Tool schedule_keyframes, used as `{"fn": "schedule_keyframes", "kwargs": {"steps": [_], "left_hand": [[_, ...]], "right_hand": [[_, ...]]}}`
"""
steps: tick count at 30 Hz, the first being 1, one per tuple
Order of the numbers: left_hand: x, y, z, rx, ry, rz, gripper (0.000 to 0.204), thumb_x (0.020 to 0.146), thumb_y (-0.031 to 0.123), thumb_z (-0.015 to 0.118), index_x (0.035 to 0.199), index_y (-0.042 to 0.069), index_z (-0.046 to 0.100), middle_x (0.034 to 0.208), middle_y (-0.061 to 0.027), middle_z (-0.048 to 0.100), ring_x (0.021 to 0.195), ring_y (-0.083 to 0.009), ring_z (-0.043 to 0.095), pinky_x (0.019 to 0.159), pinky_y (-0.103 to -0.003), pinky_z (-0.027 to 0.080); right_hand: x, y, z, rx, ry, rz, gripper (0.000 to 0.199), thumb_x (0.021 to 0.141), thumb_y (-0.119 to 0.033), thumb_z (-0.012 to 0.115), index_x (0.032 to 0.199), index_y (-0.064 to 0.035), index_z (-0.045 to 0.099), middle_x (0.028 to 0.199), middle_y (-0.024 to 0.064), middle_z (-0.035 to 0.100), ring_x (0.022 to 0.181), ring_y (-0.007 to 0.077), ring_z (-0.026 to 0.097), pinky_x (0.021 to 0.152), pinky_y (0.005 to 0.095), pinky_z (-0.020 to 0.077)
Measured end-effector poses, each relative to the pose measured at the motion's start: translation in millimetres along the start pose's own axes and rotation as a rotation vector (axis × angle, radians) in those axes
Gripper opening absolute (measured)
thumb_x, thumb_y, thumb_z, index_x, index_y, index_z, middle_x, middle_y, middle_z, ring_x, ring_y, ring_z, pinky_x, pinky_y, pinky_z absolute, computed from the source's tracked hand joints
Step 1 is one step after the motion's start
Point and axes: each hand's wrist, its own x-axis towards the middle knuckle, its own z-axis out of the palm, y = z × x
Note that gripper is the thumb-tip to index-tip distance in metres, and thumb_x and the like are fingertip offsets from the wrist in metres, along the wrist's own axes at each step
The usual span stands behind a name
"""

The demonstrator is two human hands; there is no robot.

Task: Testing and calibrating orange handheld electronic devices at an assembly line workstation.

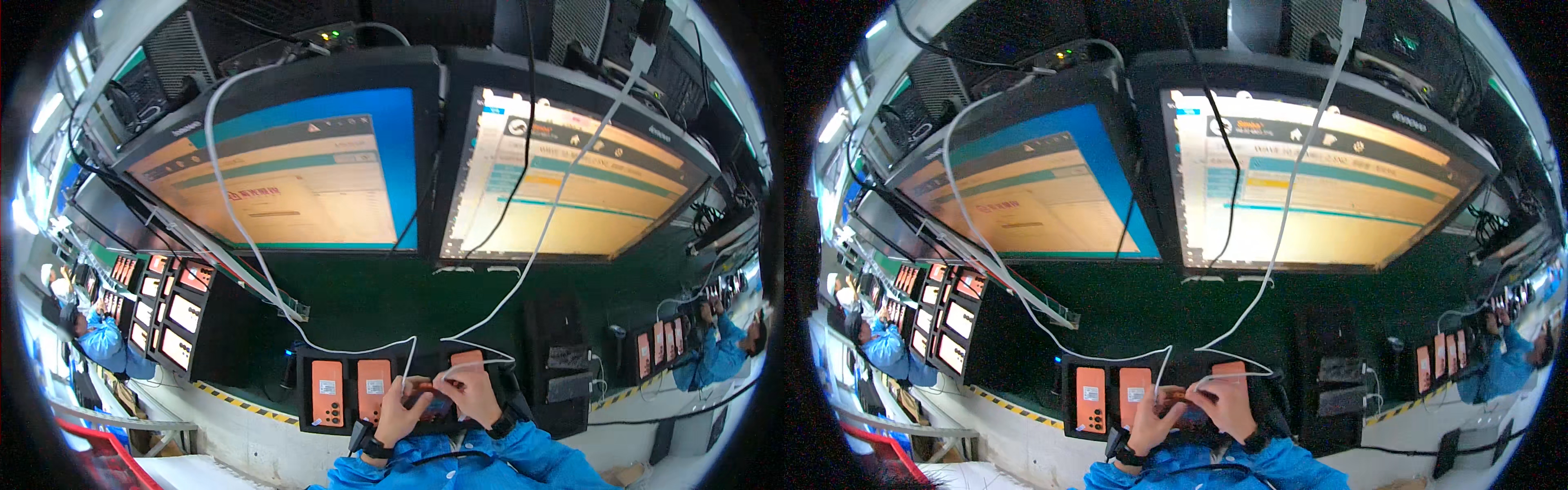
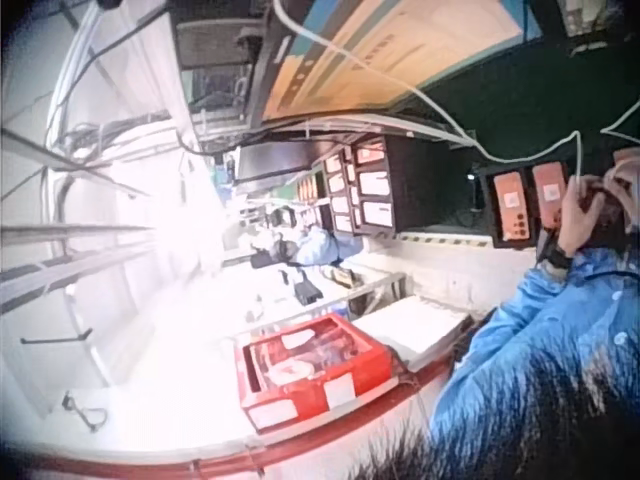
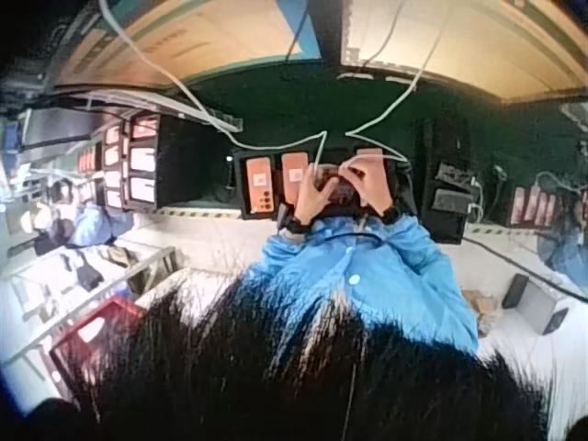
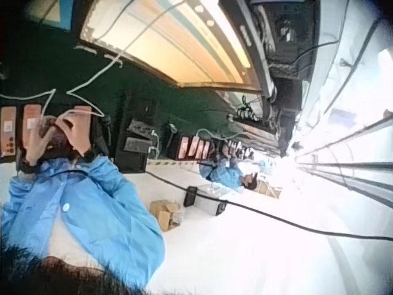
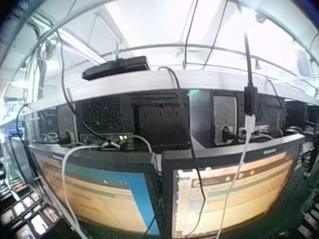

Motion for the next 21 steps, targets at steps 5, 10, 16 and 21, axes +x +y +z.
{"fn": "schedule_keyframes", "kwargs": {"steps": [5, 10, 16, 21], "left_hand": [[-3, -8, -43, -0.031, 0.203, -0.113, 0.031, 0.101, 0.018, 0.036, 0.114, -0.001, 0.056, 0.11, -0.0125, 0.063, 0.105, -0.0196, 0.06, 0.089, -0.033, 0.048], [-23, 1, -89, 0.01, 0.092, -0.156, 0.024, 0.1, 0.011, 0.036, 0.105, 0.0, 0.057, 0.092, -0.0077, 0.065, 0.081, -0.0134, 0.061, 0.069, -0.027, 0.05], [-19, 26, -137, 0.467, -0.305, -0.105, 0.032, 0.097, 0.03, 0.053, 0.092, 0.003, 0.069, 0.07, -0.0118, 0.066, 0.063, -0.0241, 0.064, 0.06, -0.036, 0.05], [-2, 13, -230, 0.509, 0.076, 0.006, 0.022, 0.088, 0.022, 0.06, 0.085, 0.002, 0.07, 0.076, -0.0186, 0.066, 0.07, -0.0317, 0.067, 0.063, -0.038, 0.052]], "right_hand": [[54, 42, 28, -0.105, 0.047, 0.254, 0.026, 0.087, -0.024, 0.068, 0.089, 0.0018, 0.068, 0.077, 0.0149, 0.069, 0.069, 0.0275, 0.067, 0.062, 0.0338, 0.0504], [40, 13, 68, -0.454, 0.421, -0.082, 0.037, 0.087, -0.028, 0.068, 0.11, 0.001, 0.064, 0.096, 0.0159, 0.066, 0.084, 0.0275, 0.062, 0.076, 0.0362, 0.0488], [-18, -48, 142, 0.26, -0.086, 0.231, 0.032, 0.101, -0.014, 0.039, 0.097, 0.0053, 0.065, 0.106, 0.0144, 0.066, 0.095, 0.0217, 0.063, 0.085, 0.0331, 0.0473], [-27, -37, 145, 0.509, 0.313, 0.57, 0.043, 0.105, -0.033, 0.036, 0.079, -0.0012, 0.048, 0.087, 0.018, 0.062, 0.077, 0.0205, 0.061, 0.068, 0.0306, 0.0492]]}}
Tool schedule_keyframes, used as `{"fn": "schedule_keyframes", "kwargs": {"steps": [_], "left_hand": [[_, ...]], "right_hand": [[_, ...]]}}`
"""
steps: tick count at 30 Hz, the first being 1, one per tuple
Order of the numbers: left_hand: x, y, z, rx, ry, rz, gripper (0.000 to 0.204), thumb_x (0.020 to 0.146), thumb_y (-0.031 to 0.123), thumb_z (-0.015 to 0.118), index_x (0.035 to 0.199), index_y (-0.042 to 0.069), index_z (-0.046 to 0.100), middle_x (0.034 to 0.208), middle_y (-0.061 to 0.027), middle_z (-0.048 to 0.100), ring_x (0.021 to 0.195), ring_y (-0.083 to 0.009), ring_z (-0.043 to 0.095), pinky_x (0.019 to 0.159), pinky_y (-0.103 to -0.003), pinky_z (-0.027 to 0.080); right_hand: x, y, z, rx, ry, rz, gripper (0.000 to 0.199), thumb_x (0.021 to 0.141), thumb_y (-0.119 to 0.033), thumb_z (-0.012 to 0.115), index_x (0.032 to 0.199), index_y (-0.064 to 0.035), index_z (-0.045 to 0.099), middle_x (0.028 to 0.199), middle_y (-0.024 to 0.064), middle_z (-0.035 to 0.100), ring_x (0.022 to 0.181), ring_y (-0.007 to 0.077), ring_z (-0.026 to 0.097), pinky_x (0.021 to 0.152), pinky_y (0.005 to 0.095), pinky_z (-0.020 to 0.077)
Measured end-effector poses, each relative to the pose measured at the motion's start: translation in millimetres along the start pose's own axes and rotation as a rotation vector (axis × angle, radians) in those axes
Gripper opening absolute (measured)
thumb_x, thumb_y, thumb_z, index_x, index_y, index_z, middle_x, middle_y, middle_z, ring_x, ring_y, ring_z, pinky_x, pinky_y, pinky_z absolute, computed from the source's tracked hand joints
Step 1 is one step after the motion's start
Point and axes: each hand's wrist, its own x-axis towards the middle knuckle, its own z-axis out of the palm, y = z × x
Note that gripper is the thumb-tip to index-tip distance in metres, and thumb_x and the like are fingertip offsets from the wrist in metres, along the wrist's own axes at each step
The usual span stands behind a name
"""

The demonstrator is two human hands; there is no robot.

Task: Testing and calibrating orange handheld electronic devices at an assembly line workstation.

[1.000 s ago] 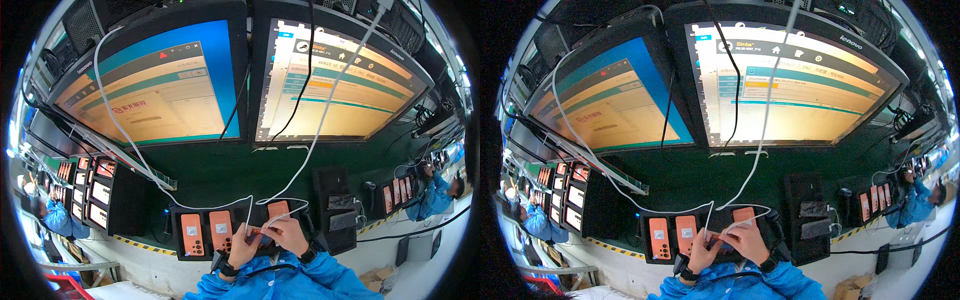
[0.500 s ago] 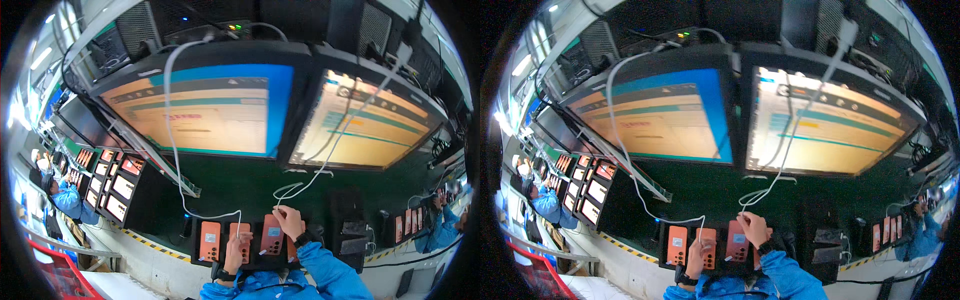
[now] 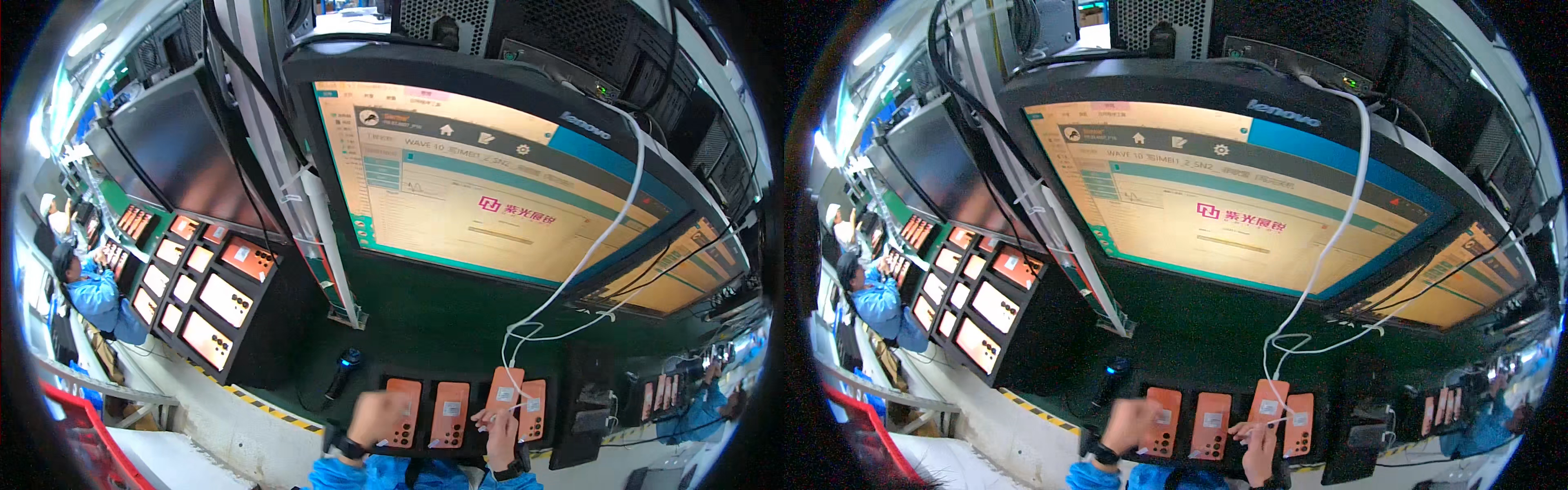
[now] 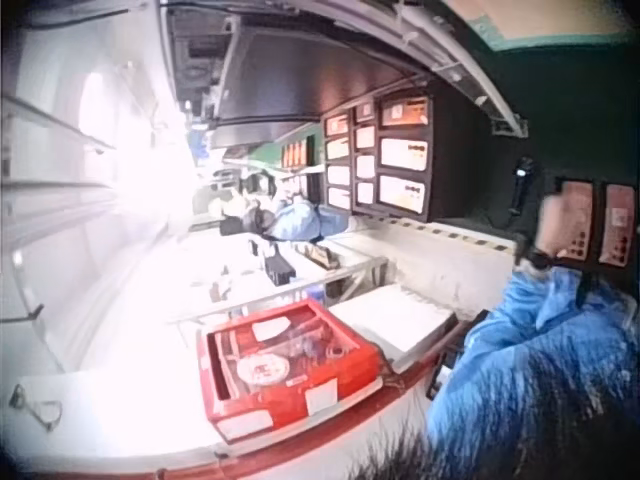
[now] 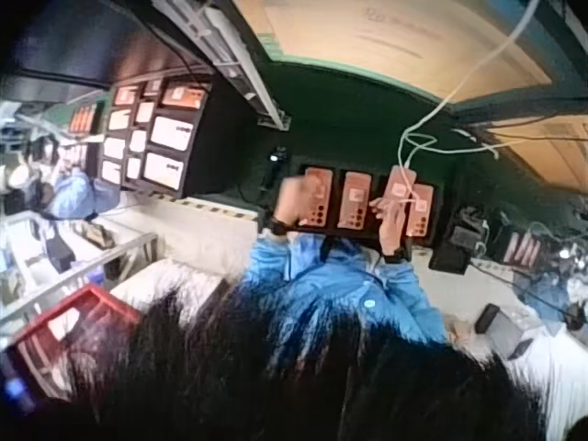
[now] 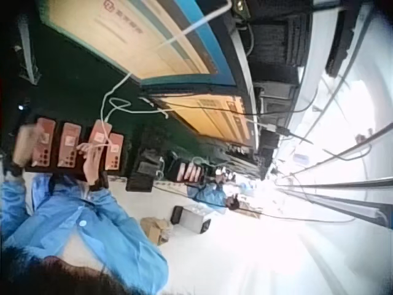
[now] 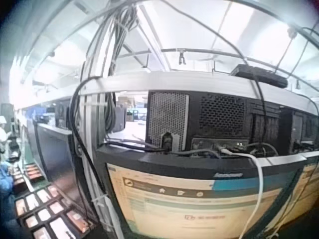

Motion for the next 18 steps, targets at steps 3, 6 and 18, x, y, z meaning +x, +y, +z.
{"fn": "schedule_keyframes", "kwargs": {"steps": [3, 6, 18], "left_hand": [[36, -83, -38, -0.019, 0.649, 0.091, 0.012, 0.082, 0.002, 0.058, 0.092, 0.0, 0.065, 0.088, -0.0159, 0.066, 0.082, -0.0296, 0.065, 0.073, -0.035, 0.051], [52, -179, -45, 0.141, 0.633, -0.222, 0.061, 0.068, 0.016, 0.071, 0.123, 0.003, 0.049, 0.112, -0.0202, 0.06, 0.104, -0.0384, 0.059, 0.093, -0.045, 0.046], [-18, -72, -41, -0.328, 0.221, -0.246, 0.014, 0.082, 0.004, 0.064, 0.093, 0.002, 0.056, 0.06, 0.001, 0.052, 0.048, -0.0084, 0.048, 0.043, -0.026, 0.038]], "right_hand": [[-7, 15, -23, 0.0, 0.025, 0.079, 0.048, 0.105, -0.04, 0.033, 0.077, -0.0028, 0.045, 0.079, 0.0156, 0.061, 0.071, 0.0192, 0.059, 0.066, 0.0302, 0.0477], [-18, 51, -33, -0.085, 0.203, 0.036, 0.048, 0.098, -0.044, 0.05, 0.071, -0.0048, 0.053, 0.061, 0.0086, 0.052, 0.055, 0.0199, 0.045, 0.056, 0.034, 0.0386], [-8, 18, -22, -0.415, -0.173, -0.373, 0.045, 0.104, -0.026, 0.03, 0.077, 0.0003, 0.056, 0.073, 0.0093, 0.064, 0.066, 0.0192, 0.057, 0.064, 0.0328, 0.0459]]}}
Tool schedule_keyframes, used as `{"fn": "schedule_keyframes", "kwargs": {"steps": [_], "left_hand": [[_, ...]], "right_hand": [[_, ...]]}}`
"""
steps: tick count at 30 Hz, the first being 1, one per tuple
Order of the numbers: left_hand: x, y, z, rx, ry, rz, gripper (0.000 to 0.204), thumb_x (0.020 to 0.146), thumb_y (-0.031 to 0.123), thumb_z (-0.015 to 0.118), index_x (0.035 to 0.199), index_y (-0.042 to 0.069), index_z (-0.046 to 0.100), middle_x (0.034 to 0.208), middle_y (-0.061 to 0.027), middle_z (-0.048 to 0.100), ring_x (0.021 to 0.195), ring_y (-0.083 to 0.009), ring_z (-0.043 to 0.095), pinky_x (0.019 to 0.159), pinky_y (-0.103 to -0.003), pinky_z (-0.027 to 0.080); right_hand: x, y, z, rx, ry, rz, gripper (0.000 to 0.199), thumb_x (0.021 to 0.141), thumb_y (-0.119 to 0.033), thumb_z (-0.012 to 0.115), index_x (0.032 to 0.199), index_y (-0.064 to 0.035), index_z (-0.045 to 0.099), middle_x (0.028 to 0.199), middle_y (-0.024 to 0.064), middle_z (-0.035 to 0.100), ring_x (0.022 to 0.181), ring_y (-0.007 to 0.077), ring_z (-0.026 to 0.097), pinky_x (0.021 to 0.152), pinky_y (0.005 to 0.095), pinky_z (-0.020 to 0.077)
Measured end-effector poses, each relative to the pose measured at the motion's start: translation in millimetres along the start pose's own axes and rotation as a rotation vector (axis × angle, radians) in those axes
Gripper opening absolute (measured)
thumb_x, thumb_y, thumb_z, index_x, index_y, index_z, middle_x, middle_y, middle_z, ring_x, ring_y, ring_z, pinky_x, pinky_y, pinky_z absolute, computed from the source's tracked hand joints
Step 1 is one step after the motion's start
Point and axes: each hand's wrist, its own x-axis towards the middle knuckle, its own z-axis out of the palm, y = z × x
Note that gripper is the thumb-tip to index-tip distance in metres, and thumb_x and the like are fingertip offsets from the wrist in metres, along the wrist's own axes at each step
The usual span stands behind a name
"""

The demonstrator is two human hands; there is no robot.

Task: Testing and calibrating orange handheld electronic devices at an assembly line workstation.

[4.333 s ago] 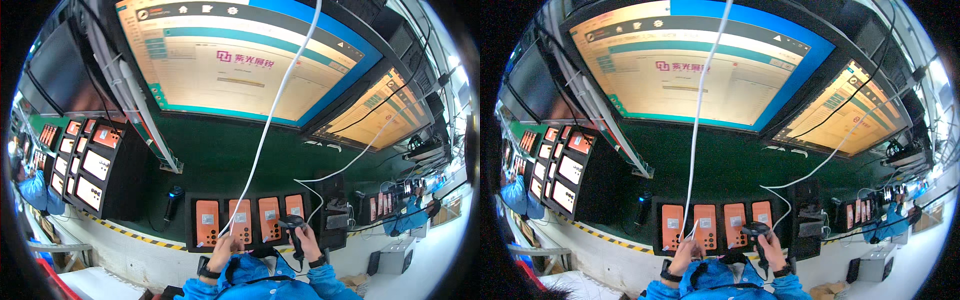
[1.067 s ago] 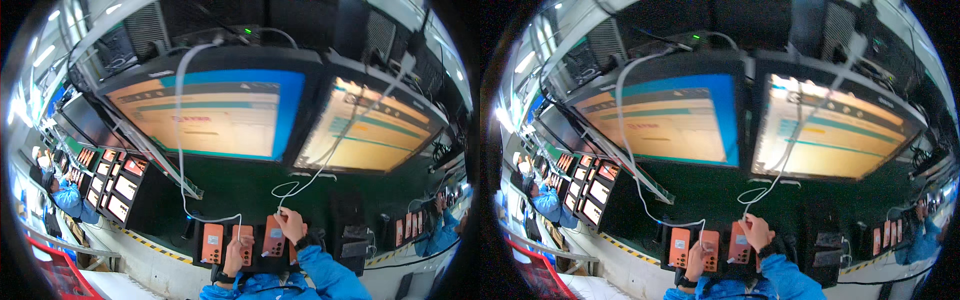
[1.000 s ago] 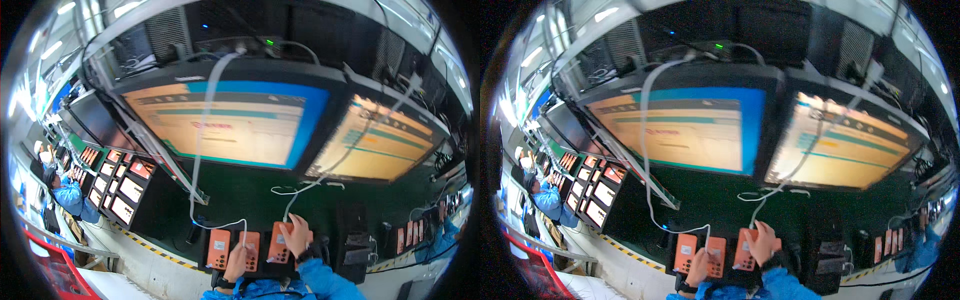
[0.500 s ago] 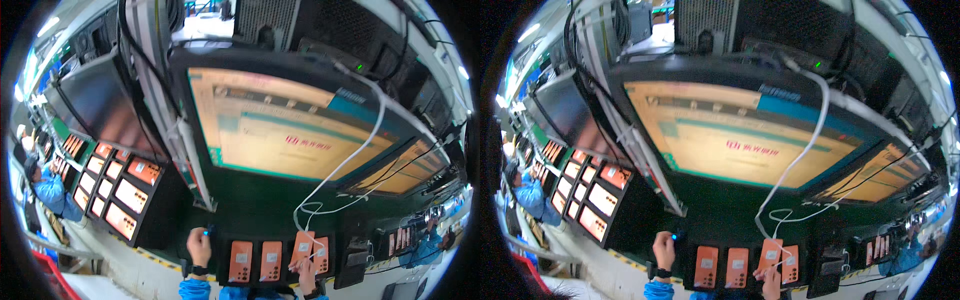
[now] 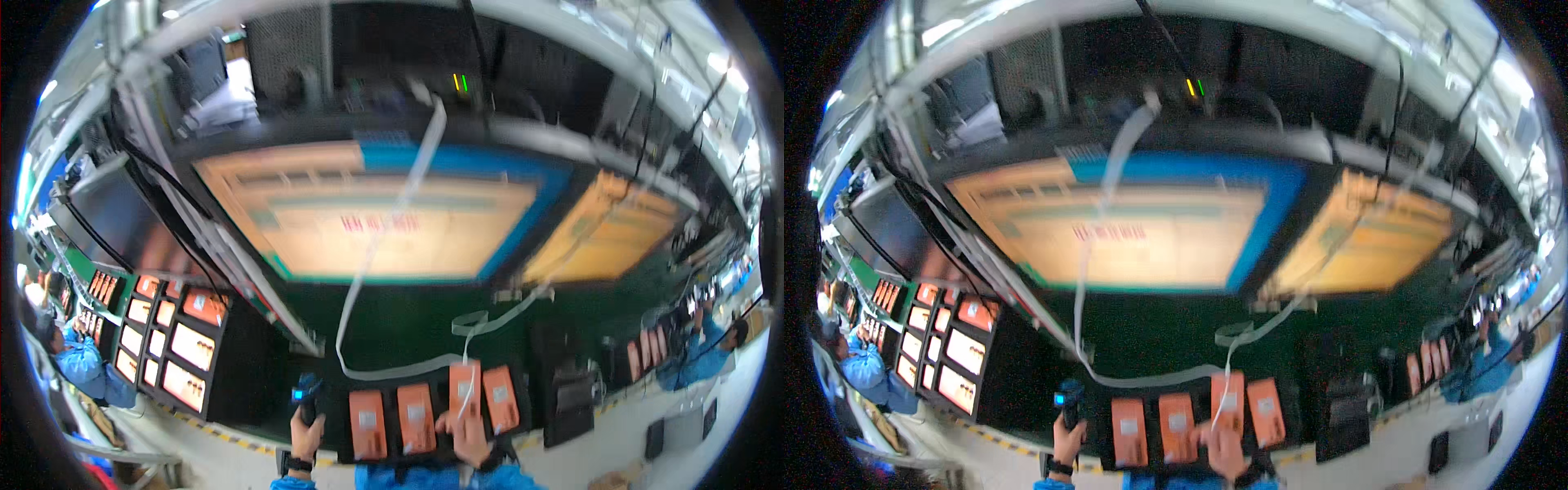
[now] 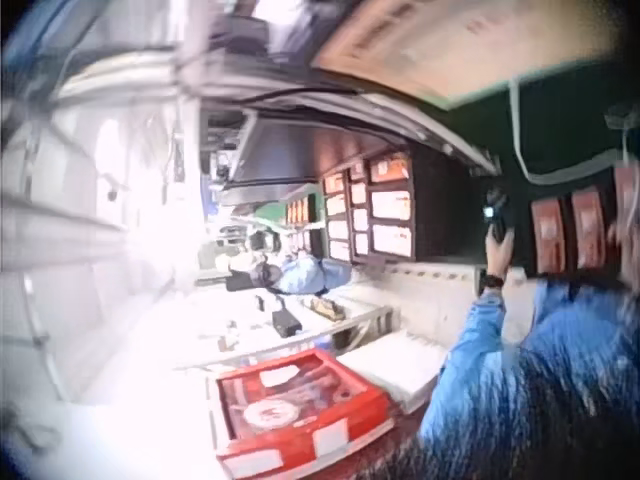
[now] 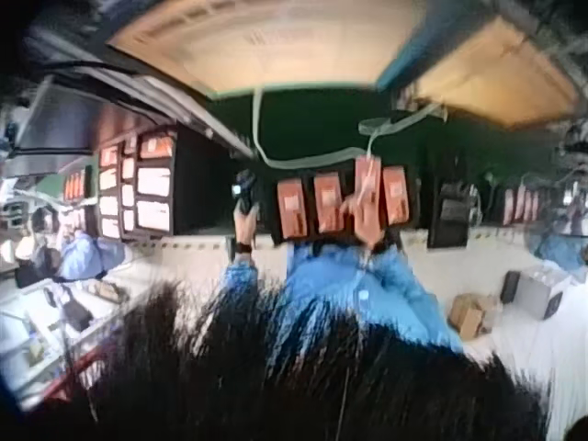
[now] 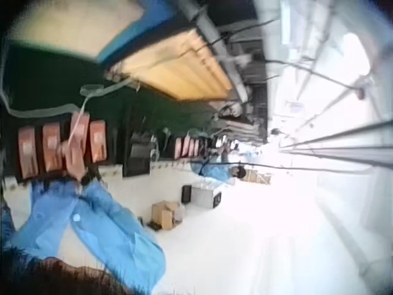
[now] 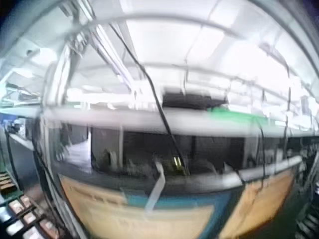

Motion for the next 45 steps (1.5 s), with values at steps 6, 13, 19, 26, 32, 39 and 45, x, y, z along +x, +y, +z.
{"fn": "schedule_keyframes", "kwargs": {"steps": [6, 13, 19, 26, 32, 39, 45], "left_hand": [[-93, 57, 53, 0.117, -0.249, -0.167, 0.013, 0.085, 0.005, 0.066, 0.094, 0.004, 0.056, 0.065, 0.0021, 0.055, 0.055, -0.0063, 0.05, 0.049, -0.023, 0.039], [-116, 36, 118, 0.159, -0.373, -0.288, 0.028, 0.08, 0.004, 0.064, 0.107, 0.001, 0.056, 0.065, -0.0017, 0.057, 0.053, -0.0098, 0.053, 0.048, -0.025, 0.041], [-118, 30, 126, 0.078, -0.395, -0.2, 0.033, 0.078, 0.004, 0.062, 0.11, 0.0, 0.055, 0.068, -0.0046, 0.058, 0.055, -0.012, 0.056, 0.051, -0.026, 0.043], [-118, 20, 115, 0.196, -0.344, -0.226, 0.039, 0.076, 0.007, 0.065, 0.113, 0.0, 0.056, 0.073, -0.0063, 0.061, 0.063, -0.0148, 0.058, 0.059, -0.029, 0.047], [-68, 19, 47, 0.427, 0.073, 0.199, 0.03, 0.068, 0.008, 0.07, 0.096, -0.001, 0.062, 0.076, -0.0144, 0.064, 0.069, -0.0211, 0.063, 0.066, -0.035, 0.05], [59, -96, 3, 0.723, 0.423, 0.104, 0.056, 0.069, 0.013, 0.075, 0.121, 0.004, 0.058, 0.102, -0.0231, 0.067, 0.098, -0.0395, 0.064, 0.084, -0.048, 0.05], [65, -40, 37, 0.537, 0.717, 0.664, 0.029, 0.081, 0.002, 0.064, 0.11, -0.001, 0.064, 0.099, -0.0158, 0.067, 0.08, -0.0363, 0.064, 0.078, -0.043, 0.052]], "right_hand": [[13, 15, 12, 0.223, -0.012, 0.431, 0.047, 0.103, -0.038, 0.039, 0.099, 0.003, 0.061, 0.092, 0.0125, 0.065, 0.087, 0.0204, 0.061, 0.075, 0.0329, 0.0465], [30, 12, 10, 0.225, -0.119, 0.191, 0.052, 0.102, -0.05, 0.032, 0.103, -0.0006, 0.048, 0.087, 0.0217, 0.056, 0.092, 0.0391, 0.058, 0.08, 0.0427, 0.0428], [38, 16, 16, 0.195, -0.244, 0.338, 0.058, 0.103, -0.049, 0.028, 0.116, 0.003, 0.048, 0.108, 0.0232, 0.057, 0.108, 0.0374, 0.054, 0.091, 0.0401, 0.0407], [43, 12, 18, 0.241, -0.28, 0.332, 0.06, 0.105, -0.046, 0.023, 0.125, 0.0023, 0.052, 0.12, 0.0154, 0.057, 0.116, 0.0247, 0.053, 0.1, 0.0338, 0.0378], [53, 6, 27, 0.199, -0.229, 0.275, 0.059, 0.094, -0.057, 0.048, 0.076, -0.0005, 0.049, 0.064, 0.0133, 0.05, 0.063, 0.0235, 0.049, 0.061, 0.0386, 0.0387], [45, 20, 64, -0.049, -0.001, 0.149, 0.037, 0.076, -0.025, 0.076, 0.084, -0.0041, 0.046, 0.075, 0.0103, 0.05, 0.067, 0.0231, 0.051, 0.064, 0.0358, 0.044], [36, 12, 39, -0.023, 0.131, 0.199, 0.036, 0.088, -0.033, 0.067, 0.083, -0.0069, 0.044, 0.076, 0.0009, 0.047, 0.076, 0.0141, 0.048, 0.073, 0.0295, 0.0412]]}}
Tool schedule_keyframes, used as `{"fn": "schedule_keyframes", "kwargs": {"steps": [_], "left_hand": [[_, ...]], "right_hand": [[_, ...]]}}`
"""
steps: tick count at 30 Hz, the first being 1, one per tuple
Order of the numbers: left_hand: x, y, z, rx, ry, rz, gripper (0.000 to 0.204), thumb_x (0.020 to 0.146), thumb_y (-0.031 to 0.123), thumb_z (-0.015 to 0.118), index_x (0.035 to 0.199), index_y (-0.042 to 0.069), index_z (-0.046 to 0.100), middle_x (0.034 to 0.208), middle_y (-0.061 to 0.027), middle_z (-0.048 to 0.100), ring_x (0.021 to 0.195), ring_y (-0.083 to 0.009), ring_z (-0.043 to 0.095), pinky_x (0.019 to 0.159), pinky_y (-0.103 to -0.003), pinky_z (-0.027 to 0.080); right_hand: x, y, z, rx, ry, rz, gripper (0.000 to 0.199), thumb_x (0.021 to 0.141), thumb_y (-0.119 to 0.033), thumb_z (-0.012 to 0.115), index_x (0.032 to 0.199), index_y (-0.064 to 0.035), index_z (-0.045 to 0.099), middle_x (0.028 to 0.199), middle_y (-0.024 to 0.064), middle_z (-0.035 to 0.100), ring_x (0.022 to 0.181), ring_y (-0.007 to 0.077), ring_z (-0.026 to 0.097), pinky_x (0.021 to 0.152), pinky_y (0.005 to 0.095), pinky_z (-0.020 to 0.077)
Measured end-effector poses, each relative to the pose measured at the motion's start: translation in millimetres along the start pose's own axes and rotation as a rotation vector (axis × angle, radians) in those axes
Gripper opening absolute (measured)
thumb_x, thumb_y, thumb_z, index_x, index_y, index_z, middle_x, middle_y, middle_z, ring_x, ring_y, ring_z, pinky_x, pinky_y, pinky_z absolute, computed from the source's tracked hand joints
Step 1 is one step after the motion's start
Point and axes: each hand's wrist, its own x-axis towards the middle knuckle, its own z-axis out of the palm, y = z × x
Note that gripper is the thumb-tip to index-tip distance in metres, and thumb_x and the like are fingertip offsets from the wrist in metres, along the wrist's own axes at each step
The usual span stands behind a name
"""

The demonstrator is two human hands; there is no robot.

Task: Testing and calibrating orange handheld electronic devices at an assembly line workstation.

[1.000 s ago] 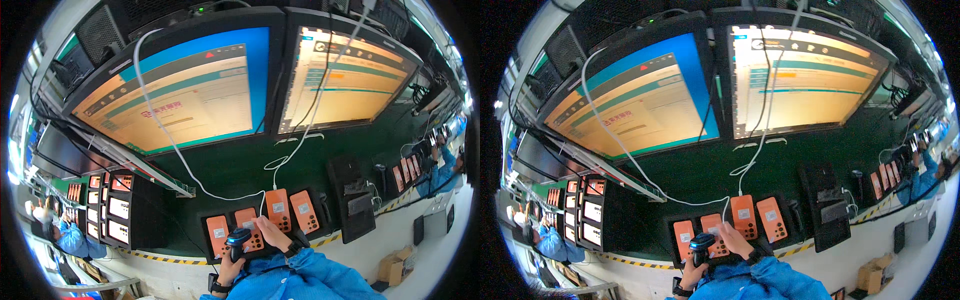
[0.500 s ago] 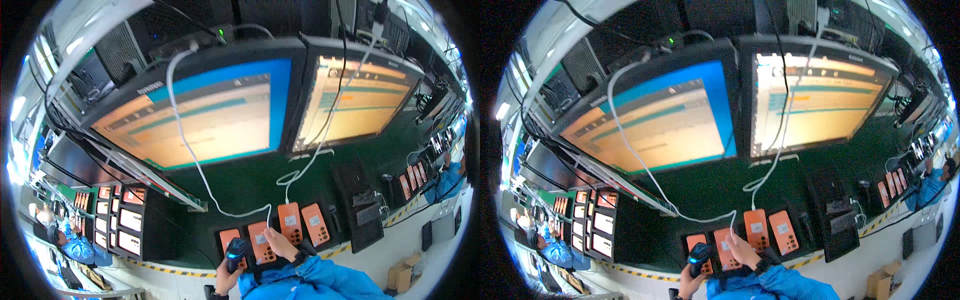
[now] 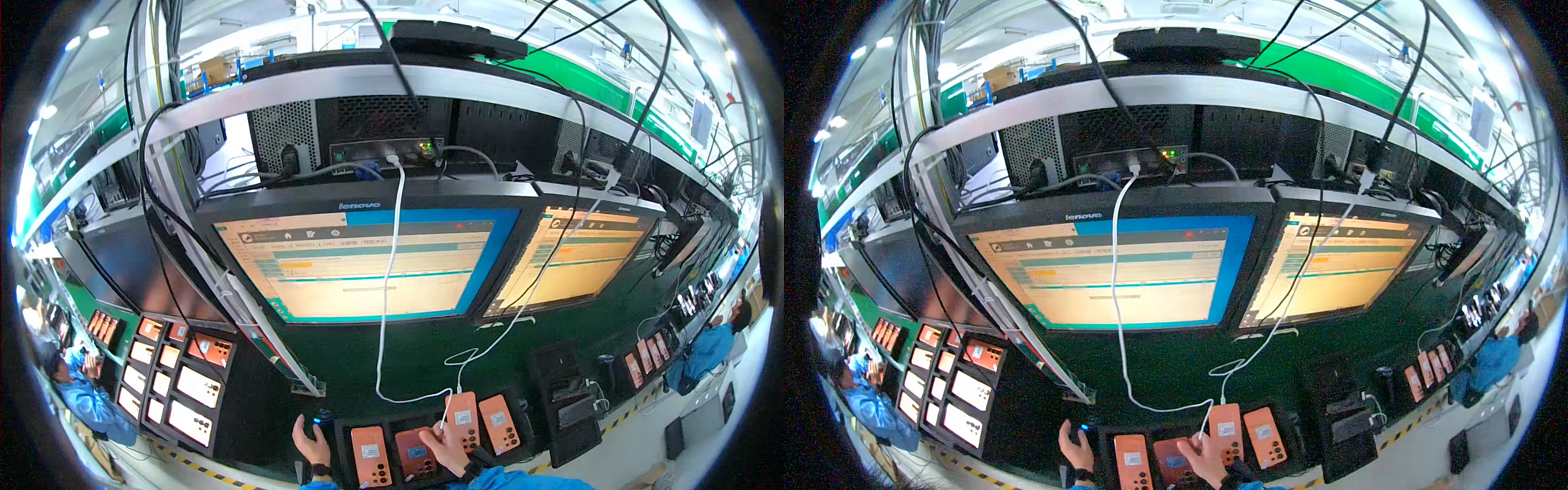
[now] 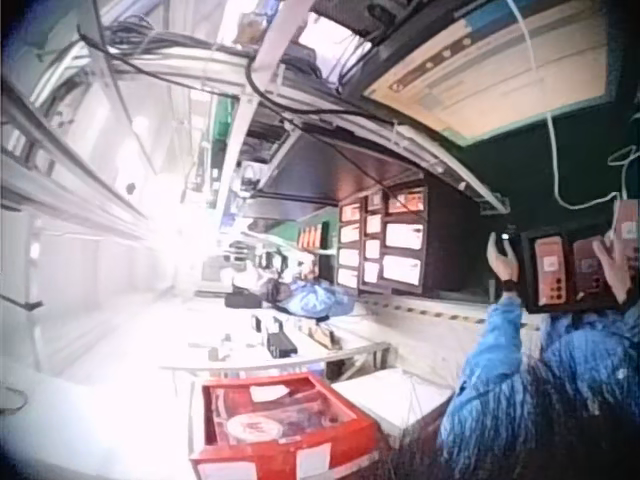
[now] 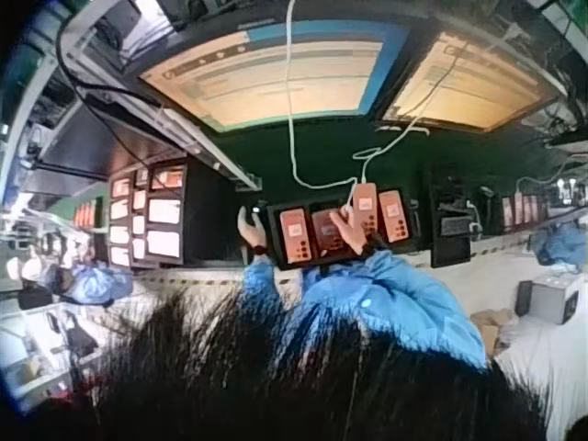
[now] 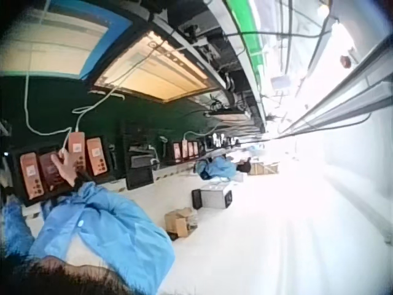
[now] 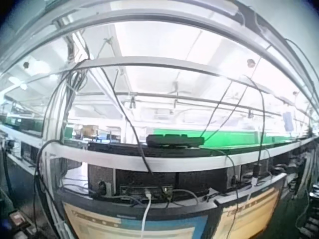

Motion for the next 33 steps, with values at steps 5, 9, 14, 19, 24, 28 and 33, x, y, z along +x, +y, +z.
{"fn": "schedule_keyframes", "kwargs": {"steps": [5, 9, 14, 19, 24, 28, 33], "left_hand": [[-7, 155, -57, -0.726, -0.874, -0.247, 0.022, 0.082, 0.004, 0.067, 0.104, 0.0, 0.066, 0.099, -0.0142, 0.069, 0.089, -0.0187, 0.067, 0.078, -0.031, 0.052], [-29, 212, -60, -0.667, -1.064, -0.17, 0.022, 0.082, 0.006, 0.07, 0.103, 0.0, 0.066, 0.092, -0.0122, 0.071, 0.085, -0.016, 0.069, 0.075, -0.029, 0.053], [-39, 209, -53, -0.602, -1.103, -0.255, 0.023, 0.081, 0.009, 0.074, 0.101, 0.0, 0.065, 0.085, -0.012, 0.071, 0.081, -0.0177, 0.069, 0.073, -0.03, 0.054], [-47, 206, -52, -0.64, -1.076, -0.221, 0.021, 0.082, 0.005, 0.072, 0.102, 0.0, 0.066, 0.085, -0.0106, 0.071, 0.073, -0.0131, 0.067, 0.067, -0.026, 0.052], [-54, 196, -57, -0.656, -1.069, -0.171, 0.018, 0.082, 0.004, 0.071, 0.099, 0.001, 0.066, 0.082, -0.0072, 0.07, 0.073, -0.0091, 0.063, 0.064, -0.024, 0.05], [-52, 188, -41, -0.622, -1.046, -0.227, 0.019, 0.082, 0.004, 0.071, 0.1, 0.002, 0.065, 0.081, -0.0056, 0.069, 0.073, -0.0094, 0.063, 0.065, -0.024, 0.05], [-26, 198, 18, -0.567, -0.785, -0.232, 0.036, 0.08, 0.0, 0.066, 0.115, -0.001, 0.058, 0.108, -0.0173, 0.064, 0.103, -0.0269, 0.062, 0.089, -0.036, 0.048]], "right_hand": [[-11, -32, -19, 0.854, -0.167, 0.116, 0.029, 0.102, -0.029, 0.043, 0.086, -0.0058, 0.047, 0.087, 0.0067, 0.055, 0.075, 0.0139, 0.043, 0.074, 0.0304, 0.0394], [-15, -61, -36, 0.328, -0.189, -0.083, 0.024, 0.101, -0.022, 0.049, 0.101, -0.0015, 0.061, 0.097, 0.0073, 0.06, 0.087, 0.0135, 0.052, 0.079, 0.029, 0.0416], [-12, -92, -56, 0.161, -0.297, 0.029, 0.019, 0.096, -0.02, 0.058, 0.098, -0.002, 0.065, 0.09, 0.0055, 0.065, 0.08, 0.0165, 0.059, 0.071, 0.0306, 0.0453], [-3, -96, -70, -0.006, -0.394, -0.245, 0.017, 0.091, -0.016, 0.063, 0.097, -0.0003, 0.066, 0.092, 0.0138, 0.066, 0.08, 0.0267, 0.065, 0.072, 0.0351, 0.0495], [-14, -85, -68, -0.04, -0.365, -0.248, 0.017, 0.085, -0.018, 0.069, 0.096, -0.0051, 0.07, 0.094, 0.0116, 0.067, 0.084, 0.0288, 0.066, 0.075, 0.0354, 0.0524], [-12, -76, -67, -0.162, -0.185, -0.533, 0.022, 0.083, -0.011, 0.071, 0.103, -0.0028, 0.07, 0.107, 0.0112, 0.065, 0.084, 0.02, 0.064, 0.07, 0.0292, 0.0506], [-57, -28, -91, 0.0, -0.054, 0.051, 0.029, 0.093, -0.014, 0.061, 0.12, -0.0025, 0.062, 0.105, 0.0098, 0.067, 0.092, 0.0165, 0.066, 0.075, 0.027, 0.0525]]}}
